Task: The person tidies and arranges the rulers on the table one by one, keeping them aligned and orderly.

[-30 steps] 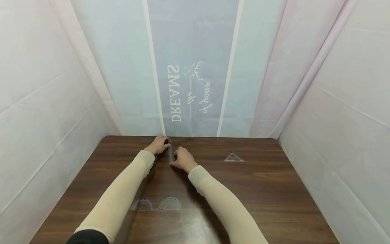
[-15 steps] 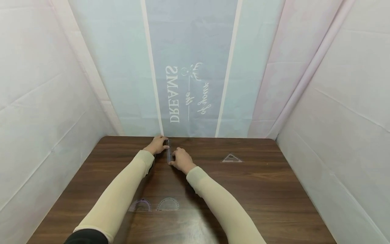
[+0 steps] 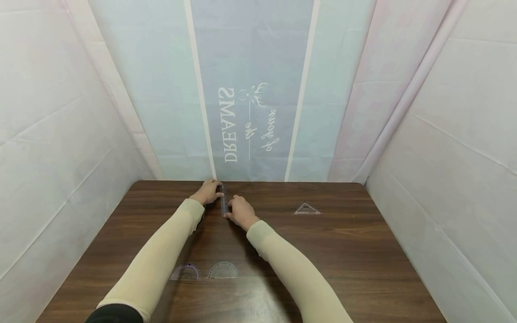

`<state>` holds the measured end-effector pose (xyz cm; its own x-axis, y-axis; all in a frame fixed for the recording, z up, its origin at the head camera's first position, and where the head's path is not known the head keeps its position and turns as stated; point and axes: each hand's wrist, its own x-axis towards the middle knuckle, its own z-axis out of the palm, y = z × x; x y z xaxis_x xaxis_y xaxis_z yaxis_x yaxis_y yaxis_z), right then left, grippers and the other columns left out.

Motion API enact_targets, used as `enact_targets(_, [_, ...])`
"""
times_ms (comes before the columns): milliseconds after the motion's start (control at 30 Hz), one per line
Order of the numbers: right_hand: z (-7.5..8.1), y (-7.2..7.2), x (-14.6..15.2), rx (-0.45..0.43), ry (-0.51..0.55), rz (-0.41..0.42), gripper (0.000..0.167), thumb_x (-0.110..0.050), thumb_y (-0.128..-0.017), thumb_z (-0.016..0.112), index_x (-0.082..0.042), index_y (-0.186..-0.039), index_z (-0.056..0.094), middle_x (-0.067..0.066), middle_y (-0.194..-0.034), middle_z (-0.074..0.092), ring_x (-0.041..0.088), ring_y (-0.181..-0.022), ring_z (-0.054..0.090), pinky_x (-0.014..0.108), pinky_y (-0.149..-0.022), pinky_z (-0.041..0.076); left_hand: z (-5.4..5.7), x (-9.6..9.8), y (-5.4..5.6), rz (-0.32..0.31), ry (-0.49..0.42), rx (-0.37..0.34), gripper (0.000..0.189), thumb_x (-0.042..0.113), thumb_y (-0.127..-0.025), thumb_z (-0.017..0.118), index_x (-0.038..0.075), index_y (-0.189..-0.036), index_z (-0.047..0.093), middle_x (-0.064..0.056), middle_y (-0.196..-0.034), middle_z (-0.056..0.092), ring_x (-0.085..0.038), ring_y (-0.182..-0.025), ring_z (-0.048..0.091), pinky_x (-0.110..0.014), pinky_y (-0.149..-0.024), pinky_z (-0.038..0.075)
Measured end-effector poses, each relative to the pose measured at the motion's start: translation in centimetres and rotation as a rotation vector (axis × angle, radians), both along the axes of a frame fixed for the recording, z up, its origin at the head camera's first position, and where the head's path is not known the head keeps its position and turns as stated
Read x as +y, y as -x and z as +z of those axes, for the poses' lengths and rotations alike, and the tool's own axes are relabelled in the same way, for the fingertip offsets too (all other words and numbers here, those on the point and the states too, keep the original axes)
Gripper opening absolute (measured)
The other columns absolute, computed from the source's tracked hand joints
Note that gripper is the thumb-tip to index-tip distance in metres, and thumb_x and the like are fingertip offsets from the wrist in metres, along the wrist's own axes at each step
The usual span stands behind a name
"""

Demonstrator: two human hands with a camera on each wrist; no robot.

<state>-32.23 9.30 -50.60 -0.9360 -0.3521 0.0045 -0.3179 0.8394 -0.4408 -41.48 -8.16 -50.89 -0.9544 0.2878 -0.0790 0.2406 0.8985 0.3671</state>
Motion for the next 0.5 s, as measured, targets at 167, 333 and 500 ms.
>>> enact_targets(167, [-0.03, -0.09, 0.06, 0.004, -0.004, -0.001, 0.045, -0.028, -0.099, 0.081, -0.001, -0.134, 0.072, 0.015, -0.132, 0.064, 0.032, -0.123, 0.063, 0.047, -0.101, 0.056, 0.26, 0.04, -0.22, -0.007, 0.001, 0.009, 0.048, 0.022, -0.11, 0.063, -0.002, -0.151, 0.055, -0.024, -0.149, 0.049, -0.041, -0.141, 0.048, -0.05, -0.117, 0.045])
enact_targets(333, [-0.05, -0.09, 0.1, 0.015, 0.002, 0.006, 0.043, -0.026, -0.098, 0.082, 0.0, -0.131, 0.074, 0.012, -0.117, 0.064, 0.026, -0.105, 0.062, 0.042, -0.09, 0.057, 0.48, 0.1, -0.44, 0.002, -0.014, -0.002, 0.045, 0.021, -0.112, 0.061, -0.003, -0.15, 0.056, -0.024, -0.149, 0.049, -0.041, -0.142, 0.047, -0.05, -0.116, 0.045])
enact_targets(500, [-0.1, -0.04, 0.02, 0.009, -0.009, 0.011, 0.043, -0.025, -0.098, 0.081, 0.0, -0.132, 0.074, 0.011, -0.113, 0.063, 0.023, -0.098, 0.06, 0.039, -0.084, 0.055, 0.46, 0.19, -0.53, 0.02, -0.041, -0.011, 0.043, 0.021, -0.111, 0.062, -0.003, -0.146, 0.057, -0.023, -0.148, 0.05, -0.041, -0.143, 0.047, -0.052, -0.117, 0.044])
